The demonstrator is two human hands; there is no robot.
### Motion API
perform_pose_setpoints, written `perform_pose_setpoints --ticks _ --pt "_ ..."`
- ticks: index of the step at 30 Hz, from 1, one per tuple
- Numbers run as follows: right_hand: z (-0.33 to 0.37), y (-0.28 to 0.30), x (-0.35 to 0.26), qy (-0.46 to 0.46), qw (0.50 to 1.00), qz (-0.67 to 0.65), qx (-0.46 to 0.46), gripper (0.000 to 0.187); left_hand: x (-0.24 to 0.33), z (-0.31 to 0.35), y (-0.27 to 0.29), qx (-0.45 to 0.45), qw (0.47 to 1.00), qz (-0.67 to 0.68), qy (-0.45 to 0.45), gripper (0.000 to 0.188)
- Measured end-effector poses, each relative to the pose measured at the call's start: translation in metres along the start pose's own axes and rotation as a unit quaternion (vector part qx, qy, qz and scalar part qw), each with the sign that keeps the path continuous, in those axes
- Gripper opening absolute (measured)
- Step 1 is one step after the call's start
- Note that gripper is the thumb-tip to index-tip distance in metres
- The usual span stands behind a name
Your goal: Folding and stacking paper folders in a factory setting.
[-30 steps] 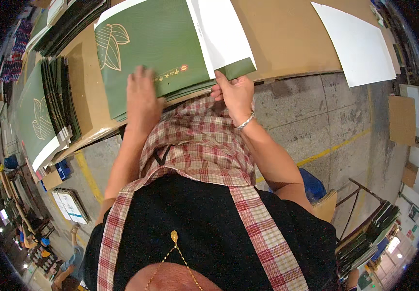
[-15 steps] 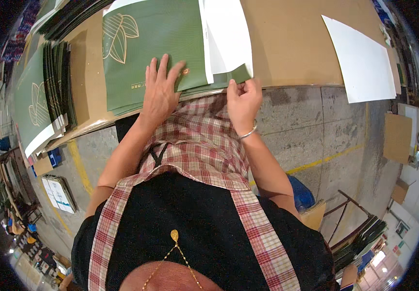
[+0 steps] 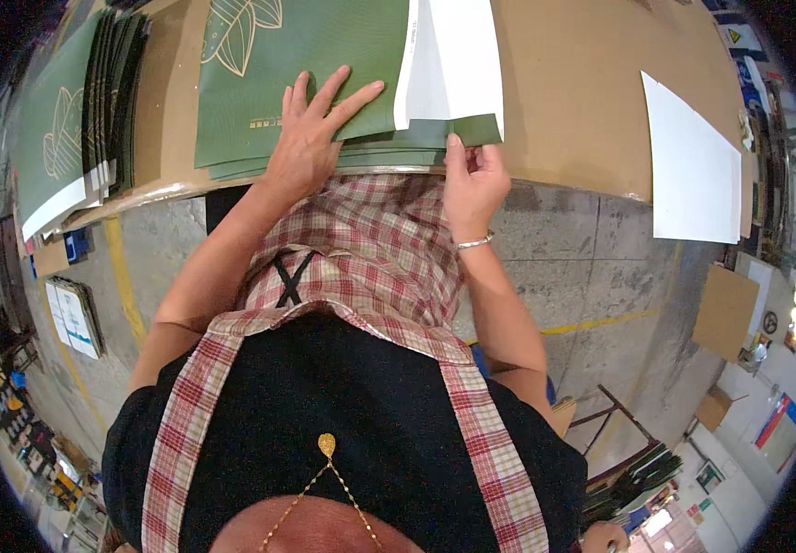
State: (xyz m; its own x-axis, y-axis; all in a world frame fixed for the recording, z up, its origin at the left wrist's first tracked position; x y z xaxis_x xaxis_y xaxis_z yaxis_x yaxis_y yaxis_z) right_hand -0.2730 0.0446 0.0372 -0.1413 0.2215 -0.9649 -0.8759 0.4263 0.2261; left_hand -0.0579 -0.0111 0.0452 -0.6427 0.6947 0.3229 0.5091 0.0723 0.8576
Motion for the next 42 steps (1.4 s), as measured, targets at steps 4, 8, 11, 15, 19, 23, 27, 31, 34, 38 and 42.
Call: perform_pose_setpoints --ticks 4,8,11,15,19,23,27,31,34,38,42 --pt "0.0 0.003 -0.005 -0.17 0.97 -0.171 -0.032 0.009 0.0 0.003 -0.001 -0.015 0.999 -0.038 -0.017 0.089" --pt "-0.014 0.015 -0.015 -0.236 0.957 -0.154 -0.071 0.01 0.0 0.004 -0.002 -0.013 0.999 -0.039 -0.021 0.089" --pt "-0.029 0.018 -0.002 -0.301 0.947 -0.044 -0.101 0.029 0.001 0.004 -0.002 -0.015 0.999 -0.026 -0.022 0.089" --pt "-0.01 -0.01 -0.021 0.081 0.946 0.314 0.02 0.081 -0.001 0.004 -0.001 0.008 1.0 0.006 -0.018 0.09" --pt "0.002 -0.018 -0.04 0.11 0.857 0.504 0.0 0.102 0.0 0.004 -0.001 0.013 1.0 0.022 -0.005 0.089" --pt "0.001 -0.015 -0.033 0.163 0.817 0.552 -0.013 0.101 0.001 0.002 -0.005 -0.009 1.0 -0.029 0.0 0.09" --pt "0.0 -0.009 -0.018 0.285 0.828 0.482 0.004 0.086 0.0 0.002 -0.006 -0.013 0.999 -0.049 0.0 0.088" --pt "-0.003 -0.007 -0.005 0.353 0.803 0.478 0.032 0.082 0.0 0.002 -0.009 -0.023 0.995 -0.094 -0.012 0.084" --pt "-0.001 -0.009 -0.01 0.337 0.761 0.553 0.025 0.077 -0.001 0.004 -0.012 -0.04 0.993 -0.113 -0.005 0.084" --pt "-0.001 -0.006 -0.013 0.318 0.815 0.483 -0.033 0.071 -0.001 0.005 -0.014 -0.046 0.99 -0.13 -0.007 0.084" --pt "-0.007 0.002 -0.005 0.382 0.809 0.444 -0.044 0.071 0.001 0.005 -0.014 -0.059 0.988 -0.143 -0.01 0.084"
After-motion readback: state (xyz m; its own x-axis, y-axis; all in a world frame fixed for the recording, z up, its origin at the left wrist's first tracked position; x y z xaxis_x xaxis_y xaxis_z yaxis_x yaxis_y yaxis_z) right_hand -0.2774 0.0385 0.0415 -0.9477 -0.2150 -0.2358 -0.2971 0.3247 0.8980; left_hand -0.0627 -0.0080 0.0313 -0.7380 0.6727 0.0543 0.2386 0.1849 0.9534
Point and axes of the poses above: each hand's wrist, its own z-axis away from the middle knuckle, its own y-axis out of the back of the hand, x = y × z, the point moved 1 cm from there along -z, towards the middle knuckle, and after that the axes turned 12 degrees about -y, right-handed, at the moved point
